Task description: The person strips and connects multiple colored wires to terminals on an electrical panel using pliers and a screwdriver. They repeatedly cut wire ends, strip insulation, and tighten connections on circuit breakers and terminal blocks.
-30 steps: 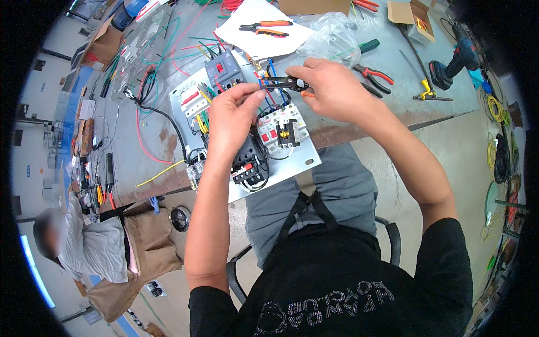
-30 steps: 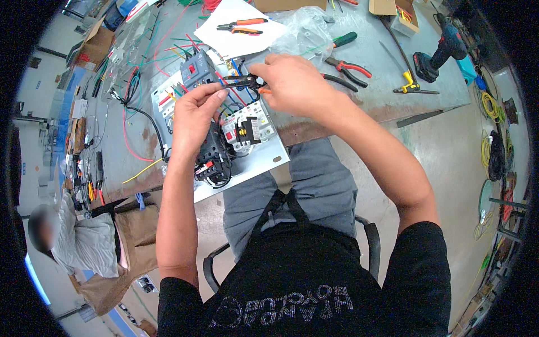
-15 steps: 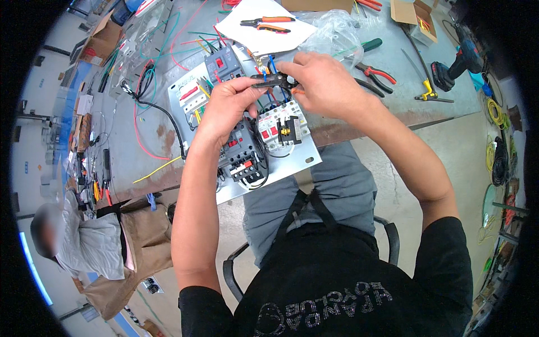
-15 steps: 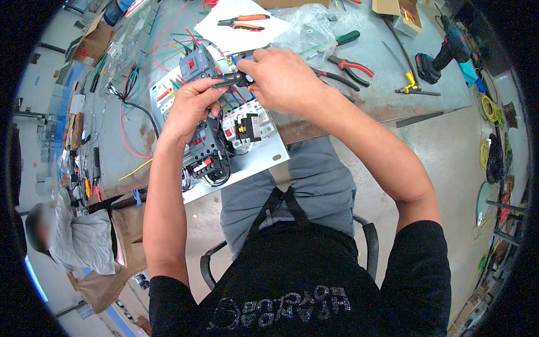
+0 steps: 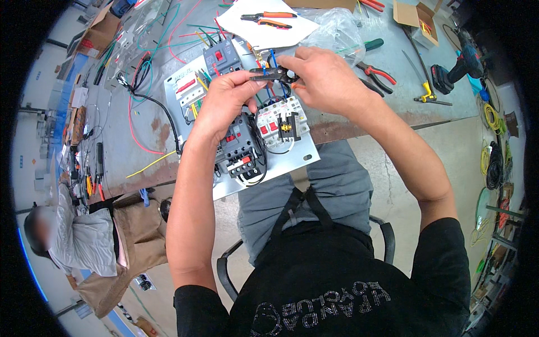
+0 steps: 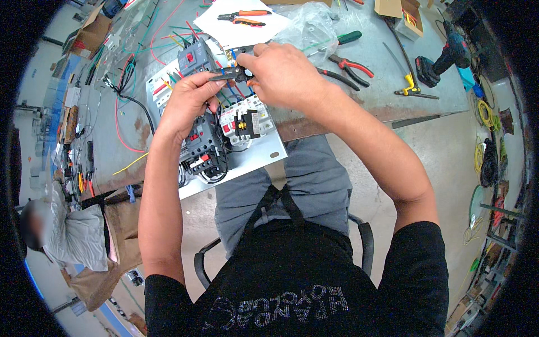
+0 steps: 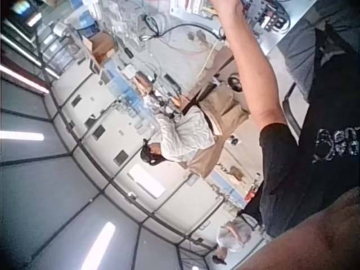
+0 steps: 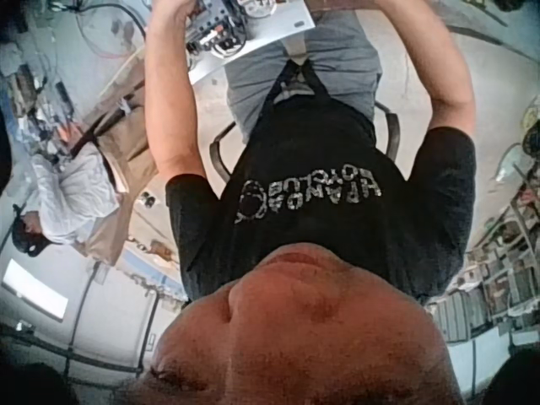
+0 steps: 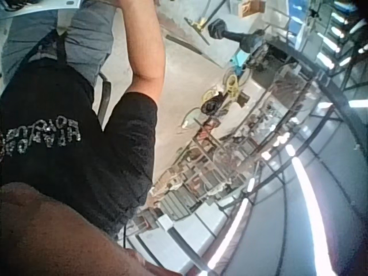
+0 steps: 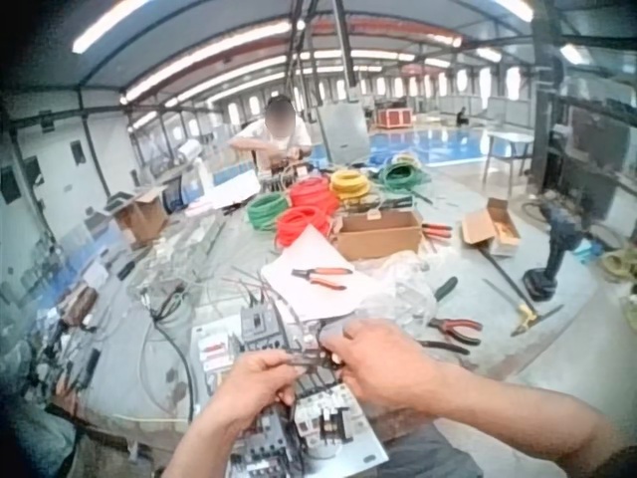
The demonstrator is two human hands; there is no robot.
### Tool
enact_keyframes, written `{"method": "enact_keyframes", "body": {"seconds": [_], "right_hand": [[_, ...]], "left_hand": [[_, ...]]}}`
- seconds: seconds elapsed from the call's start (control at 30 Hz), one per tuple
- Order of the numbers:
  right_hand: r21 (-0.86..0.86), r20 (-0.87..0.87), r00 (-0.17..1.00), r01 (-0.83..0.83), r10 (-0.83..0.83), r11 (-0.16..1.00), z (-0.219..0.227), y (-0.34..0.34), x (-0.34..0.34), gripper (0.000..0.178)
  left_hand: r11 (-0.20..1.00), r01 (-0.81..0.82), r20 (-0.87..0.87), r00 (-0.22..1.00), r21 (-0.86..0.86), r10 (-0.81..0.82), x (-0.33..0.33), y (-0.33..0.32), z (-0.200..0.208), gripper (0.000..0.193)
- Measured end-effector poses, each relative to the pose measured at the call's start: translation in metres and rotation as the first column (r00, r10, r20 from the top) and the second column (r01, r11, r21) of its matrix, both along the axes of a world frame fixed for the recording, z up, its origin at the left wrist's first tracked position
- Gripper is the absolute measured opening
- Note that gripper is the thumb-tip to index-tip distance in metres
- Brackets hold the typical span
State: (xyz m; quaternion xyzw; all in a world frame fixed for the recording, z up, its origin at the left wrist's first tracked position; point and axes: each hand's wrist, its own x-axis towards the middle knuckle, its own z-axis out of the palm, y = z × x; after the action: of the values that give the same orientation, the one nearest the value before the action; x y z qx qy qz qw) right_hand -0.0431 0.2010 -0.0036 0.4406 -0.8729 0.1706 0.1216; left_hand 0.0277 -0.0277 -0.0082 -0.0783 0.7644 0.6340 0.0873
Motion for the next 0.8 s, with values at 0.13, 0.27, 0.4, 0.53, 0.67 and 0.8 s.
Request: {"method": "enact_keyframes", "body": {"seconds": [0.13,0.27,0.4,0.53,0.67,0.8], "right_hand": [[0.004,-0.014,1.000,-0.001,0.001,1.000,0.0005,-0.0009,0.0001,0.041],[0.002,-0.021,1.000,0.009,-0.009,1.000,-0.0008,-0.0015,0.0000,0.041],[0.009,-0.002,1.000,0.024,-0.024,1.000,0.0008,-0.0016,0.0020,0.041],[0.022,0.039,0.999,0.028,-0.029,0.999,-0.0002,-0.0019,0.0008,0.054],[-0.004,0.012,0.999,0.031,-0.031,1.000,-0.0041,-0.0012,-0.0008,0.055],[-0.021,-0.015,1.000,0.026,-0.027,0.999,-0.0053,0.0000,-0.0006,0.055]], "left_hand": [[1.000,-0.009,-0.002,1.000,0.026,0.009,0.0010,0.0011,0.0038,0.018],[0.999,-0.009,-0.005,1.000,0.031,0.009,0.0016,0.0025,0.0058,0.018],[1.000,-0.013,-0.004,1.000,0.008,0.013,0.0016,0.0022,0.0045,0.018],[1.000,-0.005,-0.011,1.000,-0.009,0.005,-0.0011,-0.0009,-0.0024,0.019],[0.999,-0.036,-0.002,0.999,0.028,0.036,0.0010,0.0033,0.0044,0.018],[0.999,-0.030,-0.005,1.000,0.045,0.030,0.0006,0.0005,0.0021,0.018]]}}
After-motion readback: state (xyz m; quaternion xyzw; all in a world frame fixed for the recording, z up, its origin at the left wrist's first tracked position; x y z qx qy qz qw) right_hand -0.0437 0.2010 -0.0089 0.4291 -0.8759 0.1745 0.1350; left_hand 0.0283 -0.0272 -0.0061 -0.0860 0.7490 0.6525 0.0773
